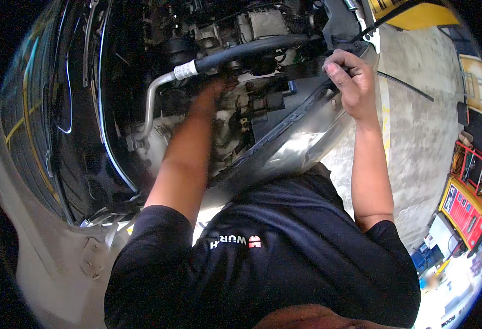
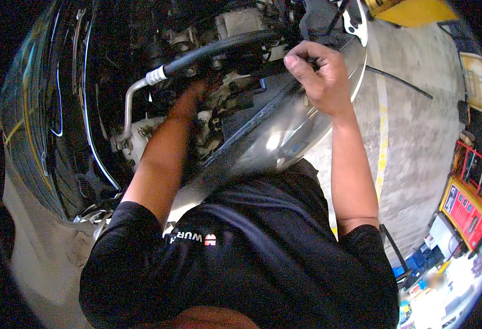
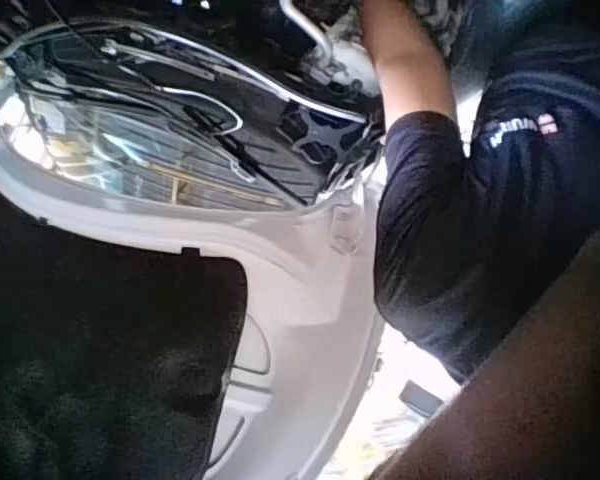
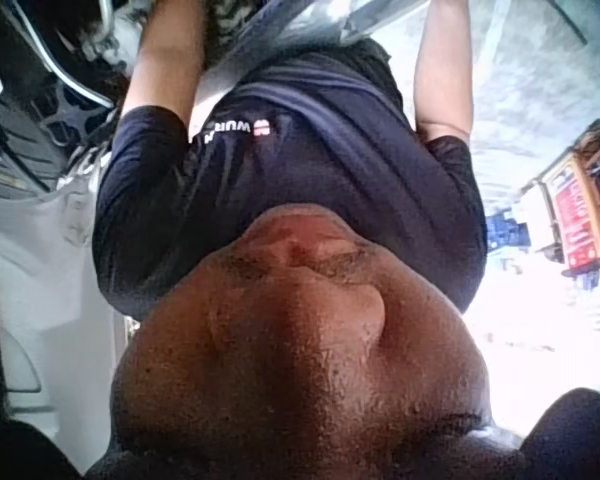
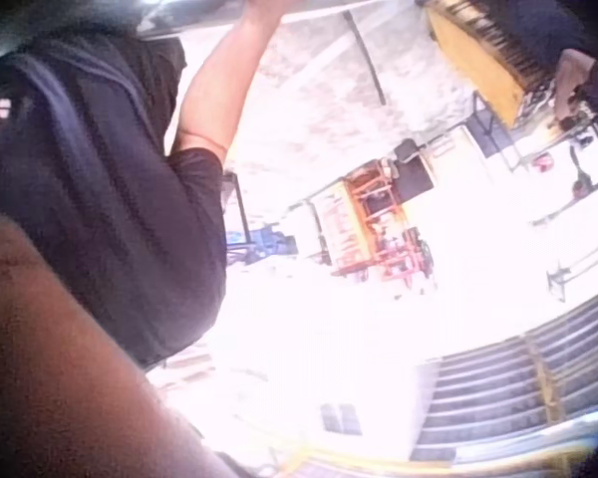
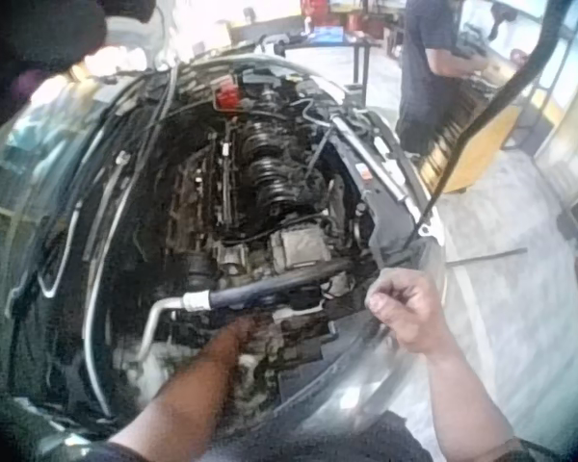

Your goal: Cleaning an engine pulley with a rag and solvent before installing it onto the vehicle's engine.

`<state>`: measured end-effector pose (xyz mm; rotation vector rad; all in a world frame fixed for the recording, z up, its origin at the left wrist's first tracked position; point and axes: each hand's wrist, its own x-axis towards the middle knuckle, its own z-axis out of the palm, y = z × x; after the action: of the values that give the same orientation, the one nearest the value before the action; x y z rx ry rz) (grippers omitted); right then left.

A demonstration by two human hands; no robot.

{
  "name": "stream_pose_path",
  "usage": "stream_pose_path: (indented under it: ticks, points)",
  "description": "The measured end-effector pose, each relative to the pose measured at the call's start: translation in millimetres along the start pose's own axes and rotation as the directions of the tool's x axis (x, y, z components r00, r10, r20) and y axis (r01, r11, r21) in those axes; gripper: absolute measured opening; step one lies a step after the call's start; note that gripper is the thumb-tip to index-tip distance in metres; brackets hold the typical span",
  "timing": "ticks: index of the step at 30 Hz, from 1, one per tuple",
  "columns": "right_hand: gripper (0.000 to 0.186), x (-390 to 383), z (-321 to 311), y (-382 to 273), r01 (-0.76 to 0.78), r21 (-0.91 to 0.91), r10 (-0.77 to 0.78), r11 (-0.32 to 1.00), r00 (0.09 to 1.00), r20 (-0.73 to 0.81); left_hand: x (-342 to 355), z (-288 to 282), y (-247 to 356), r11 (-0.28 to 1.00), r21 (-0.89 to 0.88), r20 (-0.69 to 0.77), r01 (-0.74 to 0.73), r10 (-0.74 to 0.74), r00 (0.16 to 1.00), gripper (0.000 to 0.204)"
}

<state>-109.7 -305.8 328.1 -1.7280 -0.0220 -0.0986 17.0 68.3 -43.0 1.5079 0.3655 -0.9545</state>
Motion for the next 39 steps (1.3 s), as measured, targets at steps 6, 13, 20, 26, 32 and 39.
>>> stream_pose_path:
  ticks: [6,13,20,26,32,39]
  points:
    - [0.021,-1.1,-1.5,5.7,-0.006,-0.036,0.006,0.999,1.0,0.001,-11.5,13.3,6.5,0.999,0.046,-0.037,0.019,-0.018,0.999,0.039]
    - [0.026,5.0,4.2,8.3,0.151,-0.203,-0.146,0.968,0.988,0.04,-24.6,36.9,18.9,0.993,0.112,-0.153,-0.038,0.055,0.987,0.033]
    - [0.026,6.2,1.7,8.2,0.156,-0.172,-0.158,0.973,0.987,0.002,-29.9,40.1,27.5,0.97,0.244,-0.166,0.002,0.039,0.985,0.027]
    - [0.026,3.2,1.8,5.6,0.132,-0.199,-0.132,0.971,0.991,0.011,-45.2,39.7,34.5,0.96,0.275,-0.157,0.047,-0.004,0.988,0.023]
    - [0.025,3.3,0.9,0.2,0.148,-0.252,-0.145,0.956,0.989,0.033,-51.0,47.0,39.7,0.963,-0.25,-0.251,0.096,-0.16,0.955,0.019]
    - [0.026,5.5,1.8,1.8,0.196,-0.262,-0.192,0.945,0.981,0.041,-38.4,22.8,23.5,0.916,-0.32,-0.04,0.243,-0.269,0.962,0.028]
